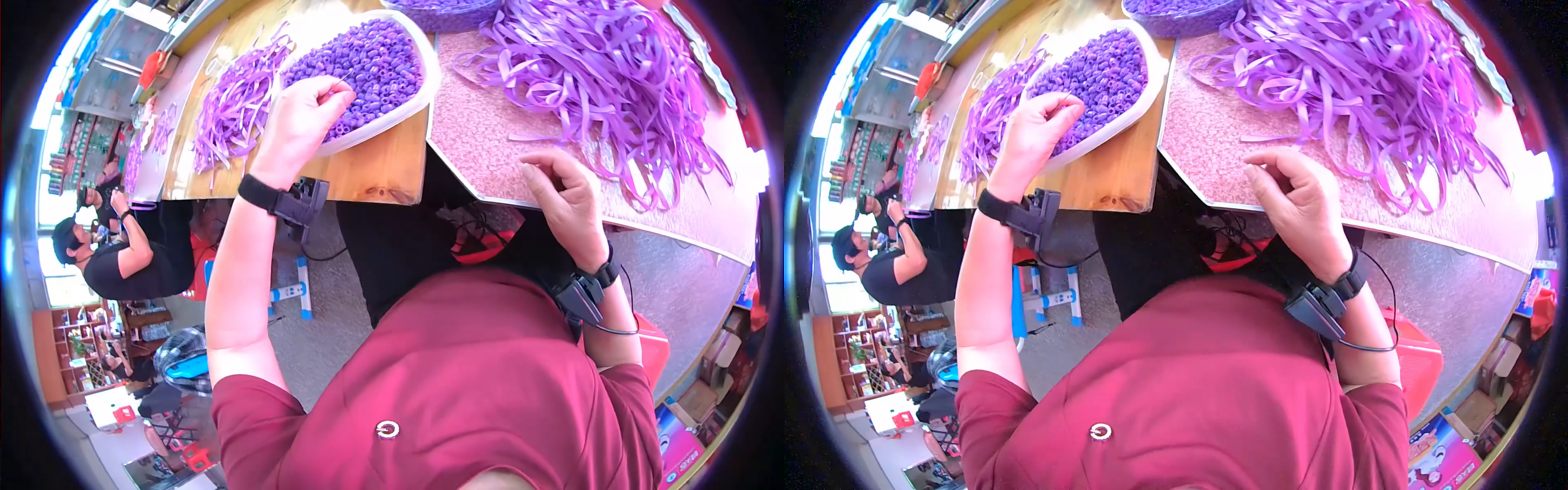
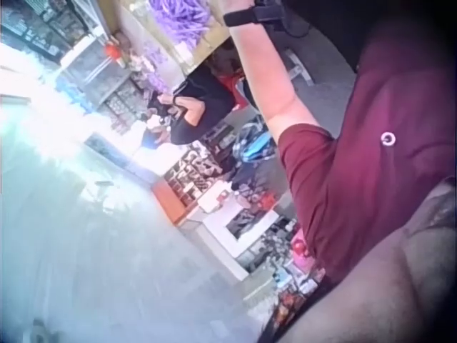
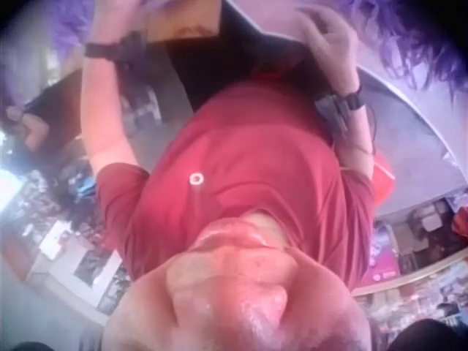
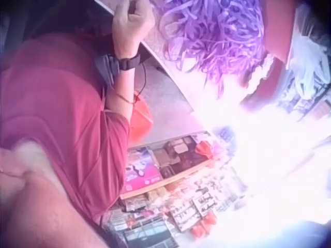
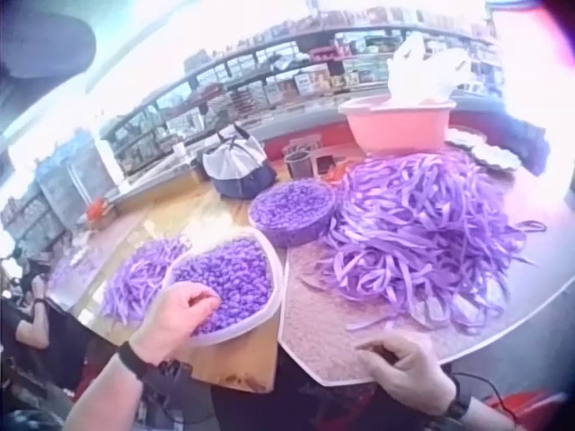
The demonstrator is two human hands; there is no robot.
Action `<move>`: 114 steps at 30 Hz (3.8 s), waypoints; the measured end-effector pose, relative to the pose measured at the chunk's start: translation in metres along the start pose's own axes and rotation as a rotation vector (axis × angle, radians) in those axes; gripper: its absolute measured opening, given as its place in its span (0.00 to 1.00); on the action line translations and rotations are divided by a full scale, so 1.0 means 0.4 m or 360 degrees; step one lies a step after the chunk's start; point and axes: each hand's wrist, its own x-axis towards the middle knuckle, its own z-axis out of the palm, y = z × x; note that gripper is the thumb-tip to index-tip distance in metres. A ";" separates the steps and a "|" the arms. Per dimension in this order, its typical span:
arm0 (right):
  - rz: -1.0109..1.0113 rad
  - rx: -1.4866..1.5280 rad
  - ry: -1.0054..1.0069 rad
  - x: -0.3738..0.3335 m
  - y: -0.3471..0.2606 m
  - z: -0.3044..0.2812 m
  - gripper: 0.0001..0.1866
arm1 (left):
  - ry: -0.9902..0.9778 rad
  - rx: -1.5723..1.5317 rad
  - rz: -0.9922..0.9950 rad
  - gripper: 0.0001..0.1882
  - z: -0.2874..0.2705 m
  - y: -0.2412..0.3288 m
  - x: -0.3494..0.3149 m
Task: Attaching small purple plastic components to purple ribbons at a factory workbench.
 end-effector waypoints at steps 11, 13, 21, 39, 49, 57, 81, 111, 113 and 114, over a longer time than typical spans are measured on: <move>0.0333 0.1277 -0.0552 -0.044 -0.195 -0.001 0.14 | 0.0189 -0.1105 0.0141 0.08 0.170 0.326 -0.196; 0.0388 0.1425 -0.0604 -0.048 -0.204 -0.010 0.13 | 0.0160 -0.0855 0.0514 0.08 0.187 0.304 -0.200; 0.0565 0.1540 -0.0504 -0.048 -0.175 0.006 0.11 | 0.0253 -0.0738 0.0825 0.13 0.238 0.250 -0.196; 0.0578 0.1113 -0.0435 -0.041 -0.156 0.021 0.11 | 0.0293 -0.0774 0.0530 0.09 0.244 0.199 -0.258; 0.0285 0.0586 -0.0436 -0.041 -0.152 0.029 0.08 | 0.0304 -0.0629 0.0481 0.09 0.242 0.194 -0.254; 0.0080 0.0349 -0.0444 -0.035 -0.137 0.041 0.08 | 0.0300 -0.0350 0.0510 0.10 0.219 0.195 -0.256; -0.0184 0.0257 -0.0478 -0.009 -0.112 0.075 0.07 | 0.0241 -0.0720 0.0315 0.16 0.243 0.182 -0.264; -0.0830 -0.1627 -0.0351 0.797 -0.058 0.155 0.14 | 0.0138 -0.0766 0.0192 0.08 0.202 0.009 -0.223; -0.0786 -0.1689 -0.0467 0.806 -0.046 0.159 0.13 | 0.0153 -0.0773 0.0197 0.08 0.204 0.008 -0.225; -0.0765 -0.1677 -0.0413 0.810 -0.038 0.159 0.12 | 0.0151 -0.0783 0.0191 0.08 0.204 0.009 -0.224</move>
